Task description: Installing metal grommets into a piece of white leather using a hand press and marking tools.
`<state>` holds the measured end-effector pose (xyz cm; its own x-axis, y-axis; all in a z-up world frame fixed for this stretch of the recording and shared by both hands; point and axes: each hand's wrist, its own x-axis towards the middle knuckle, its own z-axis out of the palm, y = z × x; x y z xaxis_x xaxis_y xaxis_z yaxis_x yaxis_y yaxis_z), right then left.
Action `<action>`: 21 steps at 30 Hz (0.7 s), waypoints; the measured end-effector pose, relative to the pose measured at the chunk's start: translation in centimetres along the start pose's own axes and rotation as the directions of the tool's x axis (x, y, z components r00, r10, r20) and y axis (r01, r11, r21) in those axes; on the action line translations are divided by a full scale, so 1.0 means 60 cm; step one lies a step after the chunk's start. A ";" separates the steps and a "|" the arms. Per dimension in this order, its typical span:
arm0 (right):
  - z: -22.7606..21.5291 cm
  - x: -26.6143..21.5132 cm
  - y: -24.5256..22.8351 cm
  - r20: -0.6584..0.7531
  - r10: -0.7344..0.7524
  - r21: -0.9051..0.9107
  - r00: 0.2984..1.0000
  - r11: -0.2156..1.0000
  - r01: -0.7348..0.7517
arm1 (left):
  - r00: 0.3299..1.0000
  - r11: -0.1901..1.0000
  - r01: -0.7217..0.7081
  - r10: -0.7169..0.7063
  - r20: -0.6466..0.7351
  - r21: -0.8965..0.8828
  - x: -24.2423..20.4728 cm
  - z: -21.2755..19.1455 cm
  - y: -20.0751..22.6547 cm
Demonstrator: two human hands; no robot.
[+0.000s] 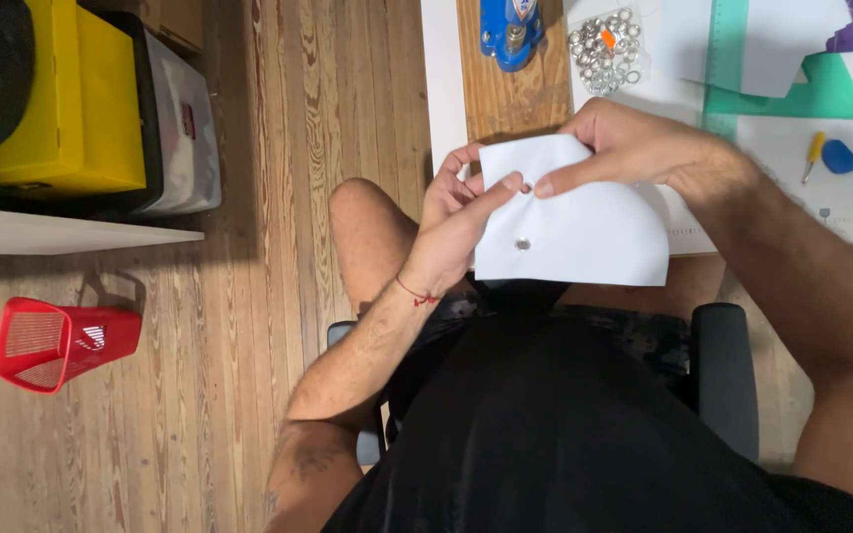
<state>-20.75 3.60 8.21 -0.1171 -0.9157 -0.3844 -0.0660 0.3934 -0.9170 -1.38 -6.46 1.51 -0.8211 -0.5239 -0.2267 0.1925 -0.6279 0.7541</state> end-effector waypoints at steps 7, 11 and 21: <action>-0.049 0.051 -0.043 -0.136 0.205 -0.041 0.969 0.976 -0.212 | 0.992 0.986 0.076 -0.059 -0.113 0.148 0.114 0.023 0.070; -0.084 0.104 -0.053 -0.162 0.219 -0.008 0.962 0.975 -0.223 | 0.992 0.985 -0.119 0.122 -0.023 0.127 0.213 -0.007 0.051; -0.131 0.159 -0.036 -0.123 0.364 0.000 0.923 0.930 -0.367 | 0.943 0.903 -0.333 0.312 0.119 0.272 0.321 -0.045 0.038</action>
<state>-29.53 -5.35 7.38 -0.2545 -0.6918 -0.6757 -0.0184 0.7021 -0.7119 -15.30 -19.53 -2.79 -0.7779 -0.6211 0.0951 0.3011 -0.2356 0.9240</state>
